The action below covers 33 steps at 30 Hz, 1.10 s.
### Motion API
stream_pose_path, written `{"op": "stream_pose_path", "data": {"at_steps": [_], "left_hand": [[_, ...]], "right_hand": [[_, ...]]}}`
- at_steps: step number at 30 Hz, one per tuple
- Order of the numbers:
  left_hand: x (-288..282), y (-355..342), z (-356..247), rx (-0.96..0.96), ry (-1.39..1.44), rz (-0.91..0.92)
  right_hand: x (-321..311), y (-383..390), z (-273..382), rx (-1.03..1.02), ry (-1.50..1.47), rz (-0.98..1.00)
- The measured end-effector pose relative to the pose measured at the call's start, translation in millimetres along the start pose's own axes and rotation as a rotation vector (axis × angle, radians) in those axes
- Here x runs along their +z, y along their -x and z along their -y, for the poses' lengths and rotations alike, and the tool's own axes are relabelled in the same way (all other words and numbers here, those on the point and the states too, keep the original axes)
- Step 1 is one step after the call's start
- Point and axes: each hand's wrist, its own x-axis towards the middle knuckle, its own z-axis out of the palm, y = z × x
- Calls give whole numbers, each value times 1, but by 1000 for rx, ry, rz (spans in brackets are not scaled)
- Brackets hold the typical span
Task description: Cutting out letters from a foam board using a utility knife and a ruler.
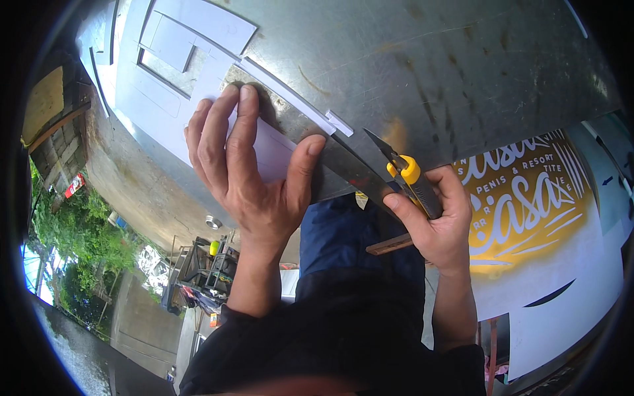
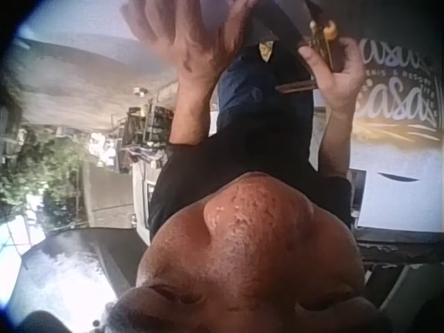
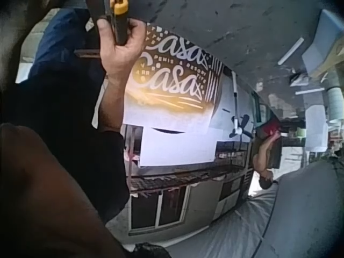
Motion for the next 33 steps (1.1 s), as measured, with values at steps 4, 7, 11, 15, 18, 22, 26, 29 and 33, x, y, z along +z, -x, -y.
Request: {"op": "stream_pose_path", "data": {"at_steps": [4,7,11,15,18,22,26,29,33], "left_hand": [[1,1,-1,-14,-4,39],[-1,1,-1,-28,-2,35],[0,1,-2,-28,-21,41],[-1,1,-2,-35,-3,37],[0,1,-2,-39,0,37],[-1,1,0,-37,36,26],[-2,0,0,-46,85,21],[-1,1,0,-32,64,17],[-1,1,-1,-35,40,28]], "right_hand": [[-2,1,-4,0,7,8],[-1,1,-2,10,10,6],[3,1,0,22,-22,-18],[0,0,2,27,-1,0],[0,0,3,38,-2,-1],[0,0,-2,39,-17,1],[-2,1,-3,34,-13,13],[-1,1,-4,37,-30,8],[0,2,-5,54,-50,-5]]}}
